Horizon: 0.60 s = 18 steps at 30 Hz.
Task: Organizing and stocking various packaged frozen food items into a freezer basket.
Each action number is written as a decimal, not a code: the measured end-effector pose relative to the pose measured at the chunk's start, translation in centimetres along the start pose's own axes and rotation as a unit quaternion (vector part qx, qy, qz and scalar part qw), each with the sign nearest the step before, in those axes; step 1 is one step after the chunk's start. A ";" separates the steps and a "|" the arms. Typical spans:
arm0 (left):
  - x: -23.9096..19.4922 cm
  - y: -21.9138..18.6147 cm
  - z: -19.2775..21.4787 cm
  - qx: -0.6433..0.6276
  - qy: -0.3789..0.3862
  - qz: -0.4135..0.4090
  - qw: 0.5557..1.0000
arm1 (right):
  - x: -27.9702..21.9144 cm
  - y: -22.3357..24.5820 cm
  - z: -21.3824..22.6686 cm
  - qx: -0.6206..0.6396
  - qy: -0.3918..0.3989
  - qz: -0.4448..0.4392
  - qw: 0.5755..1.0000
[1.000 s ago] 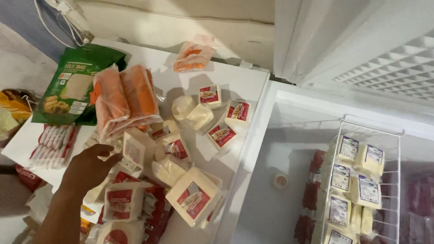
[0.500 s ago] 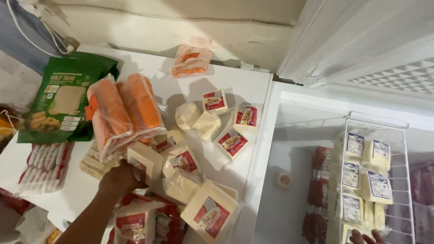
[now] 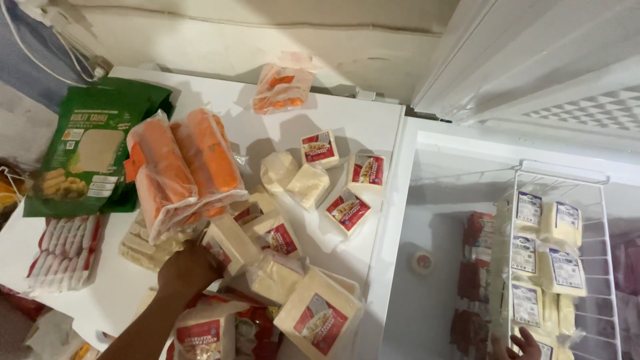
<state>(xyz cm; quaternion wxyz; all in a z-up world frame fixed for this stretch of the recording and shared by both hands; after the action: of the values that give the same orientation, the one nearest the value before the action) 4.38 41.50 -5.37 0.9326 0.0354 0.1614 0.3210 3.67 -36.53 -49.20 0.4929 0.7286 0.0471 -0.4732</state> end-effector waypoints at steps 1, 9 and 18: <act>0.7 0.8 -1.2 0.002 0.000 -0.002 1.000 | 2.9 -1.1 0.5 0.007 0.002 -0.008 1.000; 3.0 3.1 -4.0 0.036 -0.031 0.001 0.999 | -20.6 1.5 -15.6 -0.137 0.080 0.418 0.895; 6.0 8.6 -4.6 0.041 -0.030 -0.073 0.996 | -30.3 -3.2 -22.8 -0.371 0.316 0.091 0.869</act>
<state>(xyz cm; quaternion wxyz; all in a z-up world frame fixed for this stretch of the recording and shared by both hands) 2.31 51.85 -9.92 0.9557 0.0712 0.1486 0.2437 -0.04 -5.43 -27.55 0.7266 0.6037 0.3059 -0.1185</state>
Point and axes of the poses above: each hand's wrist, its own x-axis towards the middle knuckle, its own z-axis out of the back of the hand, y = z × x, the point moved 5 cm from there along x, towards the middle knuckle, and after that the axes turned 9 degrees about -y, right-handed, at the moved point
